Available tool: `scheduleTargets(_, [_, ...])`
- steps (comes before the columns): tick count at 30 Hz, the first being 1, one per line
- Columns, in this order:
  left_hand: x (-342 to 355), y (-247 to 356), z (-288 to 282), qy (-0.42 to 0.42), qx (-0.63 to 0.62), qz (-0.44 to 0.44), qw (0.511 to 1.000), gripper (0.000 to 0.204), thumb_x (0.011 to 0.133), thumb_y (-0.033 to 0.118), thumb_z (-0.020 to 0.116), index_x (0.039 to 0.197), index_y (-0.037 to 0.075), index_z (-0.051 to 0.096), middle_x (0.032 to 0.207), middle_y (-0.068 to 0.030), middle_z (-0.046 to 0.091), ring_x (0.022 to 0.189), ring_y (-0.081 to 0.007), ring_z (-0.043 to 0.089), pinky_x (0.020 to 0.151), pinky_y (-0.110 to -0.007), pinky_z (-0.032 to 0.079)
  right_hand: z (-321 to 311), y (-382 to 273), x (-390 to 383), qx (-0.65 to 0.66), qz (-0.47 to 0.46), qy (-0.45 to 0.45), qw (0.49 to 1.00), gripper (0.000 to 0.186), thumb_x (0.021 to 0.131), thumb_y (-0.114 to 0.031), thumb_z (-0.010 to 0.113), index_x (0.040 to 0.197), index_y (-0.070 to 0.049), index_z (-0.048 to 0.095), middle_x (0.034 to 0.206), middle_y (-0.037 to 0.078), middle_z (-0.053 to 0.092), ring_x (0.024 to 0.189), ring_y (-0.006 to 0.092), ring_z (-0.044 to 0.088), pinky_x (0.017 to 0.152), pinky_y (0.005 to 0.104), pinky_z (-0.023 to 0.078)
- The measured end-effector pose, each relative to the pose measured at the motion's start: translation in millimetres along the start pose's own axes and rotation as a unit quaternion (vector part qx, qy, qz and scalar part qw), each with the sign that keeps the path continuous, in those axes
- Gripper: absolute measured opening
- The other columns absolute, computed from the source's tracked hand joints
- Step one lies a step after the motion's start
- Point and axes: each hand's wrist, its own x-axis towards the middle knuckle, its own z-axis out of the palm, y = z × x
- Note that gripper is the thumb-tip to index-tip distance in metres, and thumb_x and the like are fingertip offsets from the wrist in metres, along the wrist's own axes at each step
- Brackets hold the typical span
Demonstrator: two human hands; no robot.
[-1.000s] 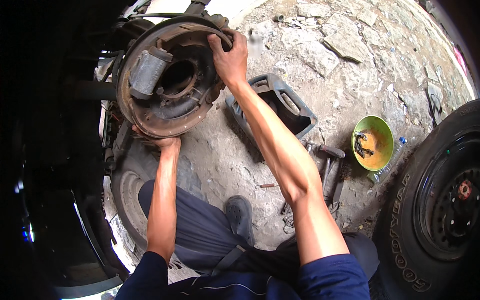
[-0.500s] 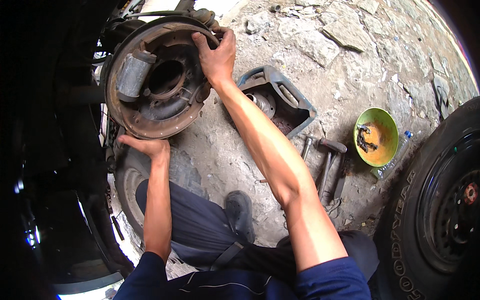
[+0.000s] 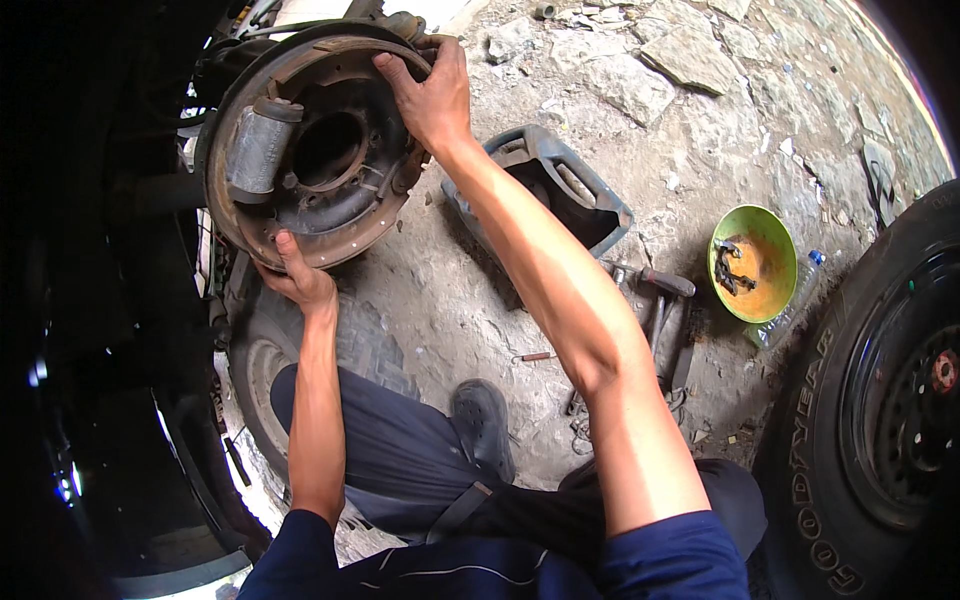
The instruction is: The person installs brake shoes and springs into a vehicle's drum brake assembly by hand and using a screwdriver.
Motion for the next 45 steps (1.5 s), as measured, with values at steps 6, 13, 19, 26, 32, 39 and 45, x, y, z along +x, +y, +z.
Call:
scheduleTargets(6, [1.2,-1.8,3.4,0.033,0.038,0.033,0.998,0.069,0.090,0.046,0.064,0.125,-0.013,0.051,0.119,-0.0244,0.059,0.107,-0.0328,0.058,0.094,-0.041,0.042,-19.1,6.3,13.0,-0.020,0.005,-0.142,0.990,0.062,0.089,-0.052,0.065,0.116,0.003,0.056,0.106,0.021,0.065,0.100,0.0315,0.063,0.087,0.0389,0.049])
scheduleTargets(13, [-1.3,1.1,-5.2,0.049,0.108,0.008,0.993,0.072,0.088,0.049,0.066,0.117,-0.015,0.052,0.113,-0.0264,0.060,0.102,-0.0343,0.059,0.091,-0.044,0.044,-128.6,5.3,84.5,-0.251,-0.072,-0.340,0.903,0.078,0.086,-0.072,0.052,0.107,0.001,0.066,0.096,0.024,0.068,0.093,0.0349,0.067,0.085,0.0429,0.052])
scheduleTargets(19, [-1.8,-5.7,1.5,0.040,0.109,0.021,0.993,0.069,0.089,0.047,0.066,0.115,-0.016,0.055,0.111,-0.0276,0.062,0.100,-0.0355,0.061,0.089,-0.043,0.045,-377.2,55.1,101.7,-0.631,0.304,-0.412,0.582,0.052,0.096,-0.042,0.049,0.074,0.000,0.071,0.066,0.013,0.068,0.057,0.0266,0.066,0.062,0.0409,0.056])
scheduleTargets(26, [-0.1,-12.2,-3.5,0.052,0.120,0.022,0.991,0.066,0.090,0.045,0.066,0.116,-0.015,0.056,0.112,-0.0279,0.062,0.102,-0.0360,0.060,0.091,-0.043,0.044,-472.3,68.0,-43.1,-0.588,0.399,-0.473,0.521,0.019,0.077,-0.012,0.064,0.090,-0.001,0.072,0.080,0.014,0.072,0.068,0.0230,0.070,0.060,0.0361,0.058])
scheduleTargets(32, [-1.4,-6.8,0.6,0.040,0.113,0.001,0.993,0.074,0.089,0.052,0.065,0.118,-0.016,0.055,0.118,-0.0292,0.060,0.108,-0.0375,0.058,0.093,-0.044,0.043,-487.7,76.7,-59.7,-0.618,0.285,-0.436,0.589,0.031,0.072,-0.023,0.067,0.094,-0.002,0.071,0.087,0.020,0.071,0.082,0.0313,0.070,0.070,0.0413,0.054])
scheduleTargets(39, [-1.3,-5.5,-0.1,0.041,0.117,0.003,0.992,0.073,0.089,0.052,0.064,0.119,-0.015,0.055,0.120,-0.0287,0.059,0.109,-0.0374,0.057,0.094,-0.044,0.042,-465.1,61.9,-51.1,-0.555,0.285,-0.392,0.677,0.036,0.083,-0.037,0.063,0.099,-0.005,0.070,0.093,0.025,0.070,0.088,0.0375,0.068,0.077,0.0443,0.054])
scheduleTargets(45, [-2.3,-4.7,3.2,0.056,0.103,0.033,0.993,0.061,0.090,0.043,0.067,0.109,-0.014,0.058,0.106,-0.0254,0.064,0.097,-0.0340,0.061,0.086,-0.042,0.045,-470.1,85.5,-48.5,-0.566,0.293,-0.275,0.720,0.037,0.084,-0.033,0.059,0.109,-0.009,0.071,0.101,0.025,0.069,0.096,0.0390,0.067,0.086,0.0456,0.053])
